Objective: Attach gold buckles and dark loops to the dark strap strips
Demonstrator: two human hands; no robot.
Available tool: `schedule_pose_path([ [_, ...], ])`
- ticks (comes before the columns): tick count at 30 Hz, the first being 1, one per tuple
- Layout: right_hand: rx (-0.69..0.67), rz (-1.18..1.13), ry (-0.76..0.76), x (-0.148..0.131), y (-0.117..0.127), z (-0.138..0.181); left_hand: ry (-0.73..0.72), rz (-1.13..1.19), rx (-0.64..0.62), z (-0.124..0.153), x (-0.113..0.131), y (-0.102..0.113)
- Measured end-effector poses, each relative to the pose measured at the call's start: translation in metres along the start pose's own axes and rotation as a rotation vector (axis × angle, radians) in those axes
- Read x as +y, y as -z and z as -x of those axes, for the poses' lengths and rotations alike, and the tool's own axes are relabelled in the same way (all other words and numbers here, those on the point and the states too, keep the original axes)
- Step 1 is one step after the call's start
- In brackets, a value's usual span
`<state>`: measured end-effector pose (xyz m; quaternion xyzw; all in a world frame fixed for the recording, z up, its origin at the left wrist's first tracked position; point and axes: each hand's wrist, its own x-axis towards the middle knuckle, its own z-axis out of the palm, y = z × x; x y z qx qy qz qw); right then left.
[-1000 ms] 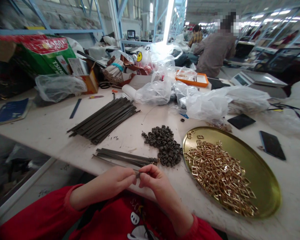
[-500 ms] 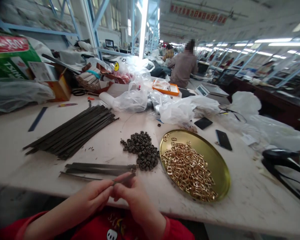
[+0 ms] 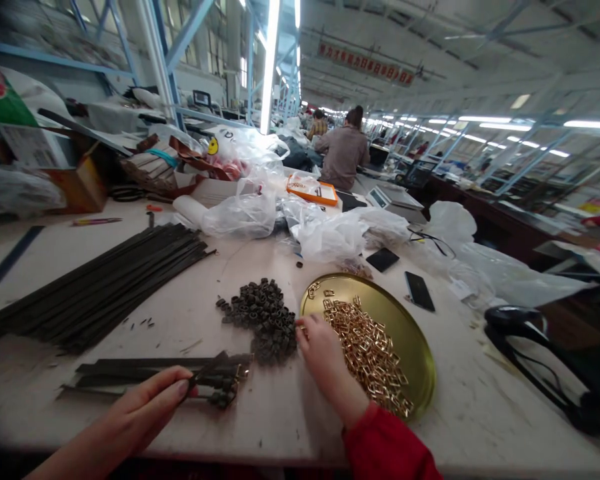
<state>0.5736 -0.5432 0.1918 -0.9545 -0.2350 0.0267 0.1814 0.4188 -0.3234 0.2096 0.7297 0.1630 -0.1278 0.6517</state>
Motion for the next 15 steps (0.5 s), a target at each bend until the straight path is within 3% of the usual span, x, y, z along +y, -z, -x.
schedule_pose_path([
  [3,-0.008,0.133,-0.076,0.042,0.007,-0.033,0.07,0.055,0.025,0.001,0.004,-0.004],
  [7,-0.06,0.126,-0.085,0.066,0.001,-0.047,0.062,0.02,-0.003,0.003,0.008,-0.008],
  [12,-0.023,-0.022,-0.097,0.064,0.006,-0.038,0.075,-0.044,-0.072,0.008,0.005,-0.005],
  [15,0.008,-0.185,-0.068,0.043,0.015,-0.024,-0.004,-0.125,-0.063,0.012,0.01,-0.004],
])
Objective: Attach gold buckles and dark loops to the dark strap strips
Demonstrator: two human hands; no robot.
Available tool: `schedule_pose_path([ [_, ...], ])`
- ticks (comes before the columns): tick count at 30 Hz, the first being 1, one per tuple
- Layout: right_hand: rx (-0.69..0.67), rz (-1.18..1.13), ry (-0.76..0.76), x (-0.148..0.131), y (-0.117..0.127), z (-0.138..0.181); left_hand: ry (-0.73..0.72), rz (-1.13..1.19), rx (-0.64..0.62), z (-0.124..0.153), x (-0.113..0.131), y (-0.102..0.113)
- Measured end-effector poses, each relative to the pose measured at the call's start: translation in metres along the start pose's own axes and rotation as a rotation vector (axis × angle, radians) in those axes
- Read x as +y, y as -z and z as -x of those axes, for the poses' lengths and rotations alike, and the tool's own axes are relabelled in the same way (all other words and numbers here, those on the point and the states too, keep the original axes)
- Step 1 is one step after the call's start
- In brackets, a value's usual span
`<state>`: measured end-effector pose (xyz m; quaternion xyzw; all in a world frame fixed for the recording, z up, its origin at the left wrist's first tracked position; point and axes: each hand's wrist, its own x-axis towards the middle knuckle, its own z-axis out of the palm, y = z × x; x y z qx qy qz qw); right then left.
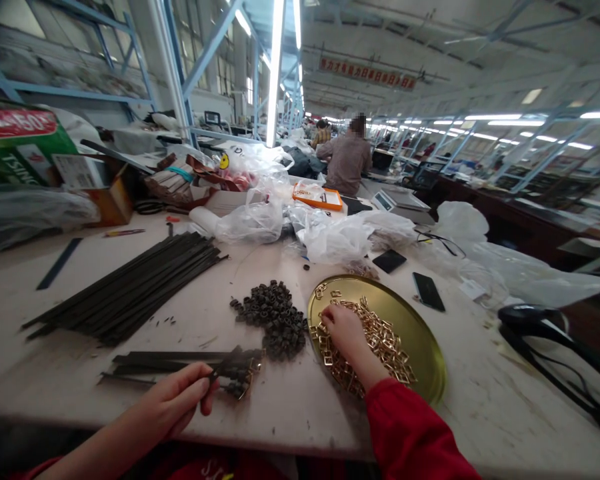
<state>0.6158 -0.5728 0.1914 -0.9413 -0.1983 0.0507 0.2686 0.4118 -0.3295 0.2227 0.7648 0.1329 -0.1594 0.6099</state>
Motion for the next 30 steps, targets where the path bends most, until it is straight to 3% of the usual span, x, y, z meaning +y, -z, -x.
schedule_pose_path([
  [4,-0.17,-0.327,0.064,-0.057,-0.009,0.036,-0.152,-0.081,0.092,0.005,0.017,-0.002],
  [5,-0.301,-0.588,0.045,-0.072,-0.014,0.047,-0.191,-0.091,0.101,0.005,0.02,-0.003],
  [8,-0.58,-1.055,-0.015,-0.109,-0.031,0.072,-0.182,-0.065,0.059,0.006,0.024,-0.004],
  [11,-0.708,-1.186,-0.019,-0.126,-0.046,0.084,-0.097,0.0,0.019,0.008,0.017,-0.001],
  [15,-0.676,-1.307,-0.144,-0.13,-0.061,0.087,0.054,0.048,0.115,0.011,0.008,0.004],
  [21,-0.457,-1.262,-0.138,-0.138,-0.074,0.09,-0.057,-0.033,0.179,0.006,0.001,0.004],
  [30,-0.486,-1.401,-0.268,-0.132,-0.082,0.088,-0.034,-0.01,0.183,0.004,-0.001,0.009],
])
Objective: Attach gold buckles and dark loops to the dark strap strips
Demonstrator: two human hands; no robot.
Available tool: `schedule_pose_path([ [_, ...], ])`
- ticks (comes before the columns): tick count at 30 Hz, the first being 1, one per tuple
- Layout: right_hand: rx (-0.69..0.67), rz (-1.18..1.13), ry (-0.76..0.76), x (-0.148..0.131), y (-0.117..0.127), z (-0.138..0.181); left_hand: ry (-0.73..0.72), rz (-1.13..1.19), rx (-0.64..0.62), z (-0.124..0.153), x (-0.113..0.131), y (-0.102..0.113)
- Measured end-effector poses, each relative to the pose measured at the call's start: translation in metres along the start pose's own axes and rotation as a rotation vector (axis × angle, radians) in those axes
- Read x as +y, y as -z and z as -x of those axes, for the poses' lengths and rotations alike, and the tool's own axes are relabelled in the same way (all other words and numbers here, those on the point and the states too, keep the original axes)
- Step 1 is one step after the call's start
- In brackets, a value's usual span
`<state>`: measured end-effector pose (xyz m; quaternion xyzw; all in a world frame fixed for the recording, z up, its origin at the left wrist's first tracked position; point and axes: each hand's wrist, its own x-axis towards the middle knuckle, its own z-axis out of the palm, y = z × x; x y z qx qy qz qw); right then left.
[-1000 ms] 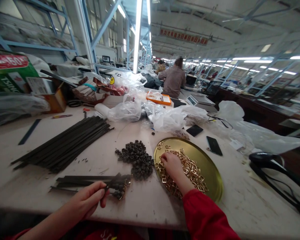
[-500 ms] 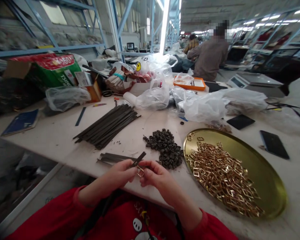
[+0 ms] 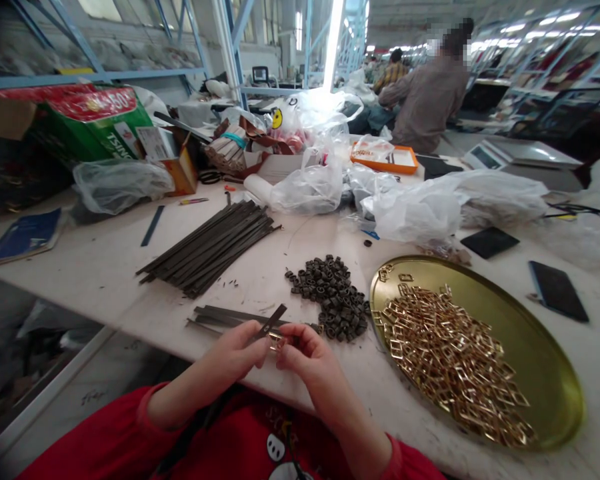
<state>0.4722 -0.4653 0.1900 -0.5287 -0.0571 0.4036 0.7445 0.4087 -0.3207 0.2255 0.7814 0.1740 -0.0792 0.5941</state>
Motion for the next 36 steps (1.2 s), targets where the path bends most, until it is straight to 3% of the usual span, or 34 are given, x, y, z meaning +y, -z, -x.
schedule_pose_path([
  [6,0.104,0.109,0.116,-0.001,-0.004,-0.003,-0.016,-0.014,-0.106,0.001,-0.004,-0.003],
  [10,0.197,0.131,0.153,0.0,-0.007,-0.003,-0.053,0.027,-0.067,0.003,-0.006,-0.006],
  [16,0.094,0.242,0.17,0.006,-0.01,0.001,-0.043,0.039,-0.06,0.006,-0.004,-0.009],
  [19,0.148,0.405,0.357,0.009,-0.008,0.005,-0.011,0.069,-0.056,0.008,-0.002,-0.008],
  [24,0.17,0.937,0.807,0.01,0.0,0.012,0.114,0.248,-0.124,0.012,-0.002,-0.008],
  [27,0.14,1.043,0.902,0.015,0.001,0.014,0.158,0.326,-0.141,0.013,-0.001,-0.007],
  [30,0.143,0.897,0.804,0.017,-0.002,0.015,0.135,0.26,-0.113,0.014,-0.001,-0.006],
  [34,0.107,0.461,0.396,0.014,-0.009,0.016,-0.002,0.064,-0.089,0.013,-0.001,-0.005],
  [36,0.072,0.332,0.283,0.012,-0.011,0.015,-0.048,-0.016,-0.09,0.013,-0.001,-0.005],
])
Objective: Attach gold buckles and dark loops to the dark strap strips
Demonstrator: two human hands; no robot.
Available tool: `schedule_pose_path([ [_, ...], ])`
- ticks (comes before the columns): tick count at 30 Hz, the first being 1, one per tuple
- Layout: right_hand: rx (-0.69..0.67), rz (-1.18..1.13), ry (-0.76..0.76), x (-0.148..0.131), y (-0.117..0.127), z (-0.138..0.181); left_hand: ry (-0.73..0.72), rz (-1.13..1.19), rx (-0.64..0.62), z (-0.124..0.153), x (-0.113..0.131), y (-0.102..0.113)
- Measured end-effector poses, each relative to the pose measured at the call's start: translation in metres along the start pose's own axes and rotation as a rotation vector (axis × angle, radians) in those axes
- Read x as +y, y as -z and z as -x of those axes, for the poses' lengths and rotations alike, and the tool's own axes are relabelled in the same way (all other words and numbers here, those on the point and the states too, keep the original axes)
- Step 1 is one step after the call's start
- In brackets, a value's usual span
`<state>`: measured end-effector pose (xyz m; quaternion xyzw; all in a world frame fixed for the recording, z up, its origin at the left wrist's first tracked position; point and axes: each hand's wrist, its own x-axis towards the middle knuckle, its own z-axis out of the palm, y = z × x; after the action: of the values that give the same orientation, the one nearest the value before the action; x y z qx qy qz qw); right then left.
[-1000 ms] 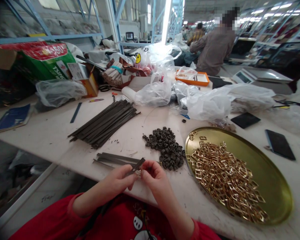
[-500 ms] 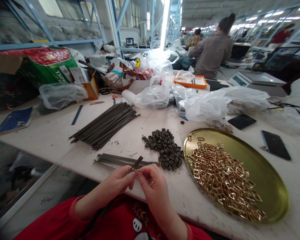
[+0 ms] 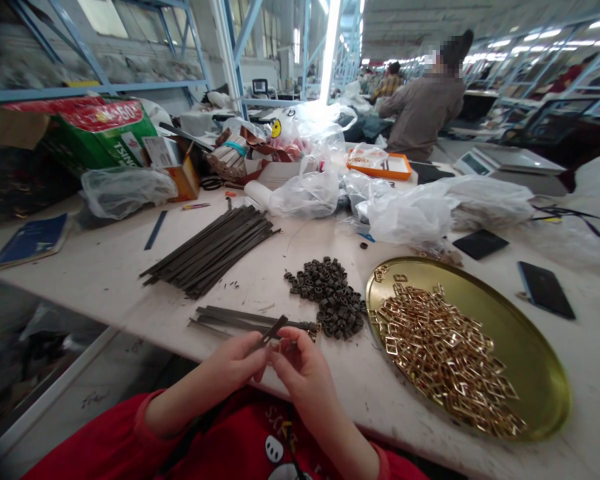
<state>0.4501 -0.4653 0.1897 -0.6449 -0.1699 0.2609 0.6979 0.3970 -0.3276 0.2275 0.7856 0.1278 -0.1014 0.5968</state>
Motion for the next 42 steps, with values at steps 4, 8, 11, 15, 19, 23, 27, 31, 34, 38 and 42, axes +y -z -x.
schedule_pose_path([
  [4,0.034,-0.126,-0.061,0.002,0.003,-0.004,-0.002,-0.034,-0.053,0.002,0.002,0.002],
  [8,0.14,-0.292,-0.156,0.0,0.008,-0.006,0.046,-0.08,-0.024,0.006,-0.002,0.009],
  [11,0.195,-0.447,-0.226,-0.004,0.007,-0.006,-0.023,-0.181,-0.008,0.009,-0.007,0.011],
  [15,0.164,-0.549,-0.297,-0.007,0.0,-0.003,-0.099,-0.25,-0.013,0.009,-0.007,0.006],
  [19,0.094,-0.57,-0.329,-0.003,-0.008,0.002,-0.123,-0.241,0.008,0.004,-0.003,-0.002],
  [23,0.079,-0.514,-0.287,0.006,-0.009,0.004,-0.088,-0.086,0.008,0.002,-0.004,-0.007],
  [27,0.078,-0.431,-0.229,0.012,-0.011,0.006,-0.064,0.015,-0.031,0.005,-0.005,-0.006],
  [31,0.063,-0.359,-0.193,0.009,-0.013,0.008,-0.016,0.09,-0.046,0.008,-0.007,-0.005],
  [34,0.09,-0.206,-0.1,0.008,-0.012,0.009,0.02,0.15,-0.055,0.008,-0.011,-0.007],
  [38,0.209,0.107,0.074,0.01,-0.008,0.008,0.055,0.212,-0.045,0.006,-0.016,-0.01],
  [42,0.187,0.089,0.061,0.007,-0.008,0.005,0.099,0.298,-0.069,0.006,-0.011,-0.008],
])
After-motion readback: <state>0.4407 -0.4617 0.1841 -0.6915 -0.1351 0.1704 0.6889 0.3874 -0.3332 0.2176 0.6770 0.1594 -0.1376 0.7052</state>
